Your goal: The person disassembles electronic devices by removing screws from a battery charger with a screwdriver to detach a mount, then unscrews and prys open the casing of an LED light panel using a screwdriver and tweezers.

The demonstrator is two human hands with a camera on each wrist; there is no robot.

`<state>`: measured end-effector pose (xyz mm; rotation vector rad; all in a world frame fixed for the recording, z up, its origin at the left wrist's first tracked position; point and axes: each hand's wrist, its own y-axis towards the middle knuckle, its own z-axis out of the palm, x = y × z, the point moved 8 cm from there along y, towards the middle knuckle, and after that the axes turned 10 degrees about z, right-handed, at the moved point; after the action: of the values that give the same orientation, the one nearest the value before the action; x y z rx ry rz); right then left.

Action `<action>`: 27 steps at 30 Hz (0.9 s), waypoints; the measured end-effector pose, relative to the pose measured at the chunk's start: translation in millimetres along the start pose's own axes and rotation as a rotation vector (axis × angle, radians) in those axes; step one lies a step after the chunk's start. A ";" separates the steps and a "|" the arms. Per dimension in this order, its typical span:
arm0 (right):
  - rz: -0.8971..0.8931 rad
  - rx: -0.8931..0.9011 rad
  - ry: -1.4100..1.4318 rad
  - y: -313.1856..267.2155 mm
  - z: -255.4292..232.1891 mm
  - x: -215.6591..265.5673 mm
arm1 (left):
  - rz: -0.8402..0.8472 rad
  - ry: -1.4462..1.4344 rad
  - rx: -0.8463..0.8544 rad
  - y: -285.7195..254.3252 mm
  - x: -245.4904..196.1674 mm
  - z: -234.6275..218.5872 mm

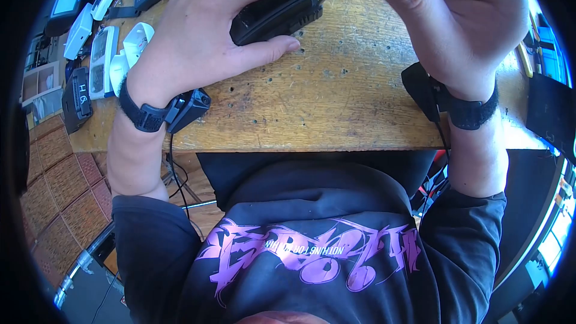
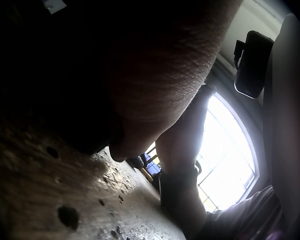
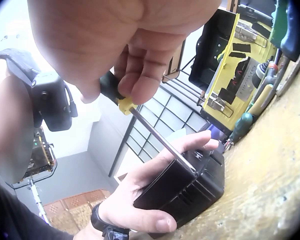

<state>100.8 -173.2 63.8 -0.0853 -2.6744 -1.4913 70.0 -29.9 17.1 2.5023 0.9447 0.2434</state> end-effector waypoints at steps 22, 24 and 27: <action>0.737 -0.057 0.550 -15.1 7.3 -38.2 | -0.006 -0.072 -0.089 -5.9 3.0 -2.0; 0.761 -0.026 0.618 -21.9 8.1 -49.0 | -0.002 -0.082 -0.101 -5.5 3.4 -1.4; 0.482 0.076 0.522 -12.4 7.1 -30.6 | 0.006 -0.051 -0.071 -3.5 0.7 -3.3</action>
<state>129.9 -174.1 46.6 -0.2714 -2.0953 -1.0773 67.4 -26.0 18.4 2.4346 0.8934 0.2108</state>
